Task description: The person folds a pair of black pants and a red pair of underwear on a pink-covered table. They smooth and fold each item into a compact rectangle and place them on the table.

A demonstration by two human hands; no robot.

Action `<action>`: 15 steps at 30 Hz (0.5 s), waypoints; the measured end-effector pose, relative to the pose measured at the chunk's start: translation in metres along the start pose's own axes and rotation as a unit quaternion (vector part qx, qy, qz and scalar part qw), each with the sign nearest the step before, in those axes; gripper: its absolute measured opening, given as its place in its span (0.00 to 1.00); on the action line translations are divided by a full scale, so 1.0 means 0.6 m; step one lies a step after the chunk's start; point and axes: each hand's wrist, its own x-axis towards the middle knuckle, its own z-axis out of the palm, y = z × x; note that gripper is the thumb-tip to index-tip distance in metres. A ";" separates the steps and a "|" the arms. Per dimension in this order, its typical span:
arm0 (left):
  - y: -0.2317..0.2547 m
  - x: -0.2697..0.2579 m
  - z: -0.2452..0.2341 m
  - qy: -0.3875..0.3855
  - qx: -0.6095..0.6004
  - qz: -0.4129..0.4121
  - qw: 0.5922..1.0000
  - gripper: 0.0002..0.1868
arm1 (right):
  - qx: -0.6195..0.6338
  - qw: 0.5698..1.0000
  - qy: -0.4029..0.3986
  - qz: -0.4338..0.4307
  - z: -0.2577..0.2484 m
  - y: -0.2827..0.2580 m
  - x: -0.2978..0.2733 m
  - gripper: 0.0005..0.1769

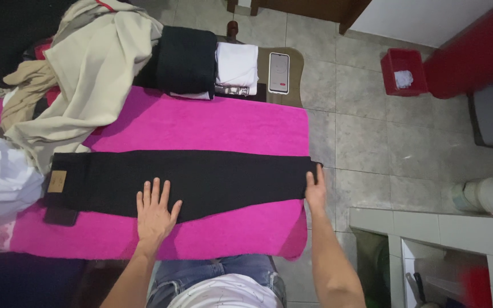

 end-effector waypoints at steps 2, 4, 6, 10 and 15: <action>0.001 -0.002 0.005 -0.015 0.028 -0.005 0.999 0.36 | 0.361 0.909 0.016 0.208 0.025 0.015 0.000 0.41; -0.001 -0.003 0.012 -0.022 0.024 -0.007 0.999 0.35 | 0.457 0.850 -0.024 0.262 0.022 0.023 -0.002 0.40; -0.003 -0.011 0.016 -0.033 0.021 -0.007 0.999 0.35 | 0.544 0.775 -0.063 0.316 0.045 0.063 0.004 0.40; -0.002 -0.019 0.006 -0.037 0.022 -0.004 0.999 0.34 | 0.615 0.723 -0.042 0.312 0.046 0.102 0.021 0.44; -0.001 -0.020 0.010 -0.049 0.028 -0.012 0.998 0.34 | 0.669 0.670 -0.040 0.320 -0.022 0.053 0.014 0.37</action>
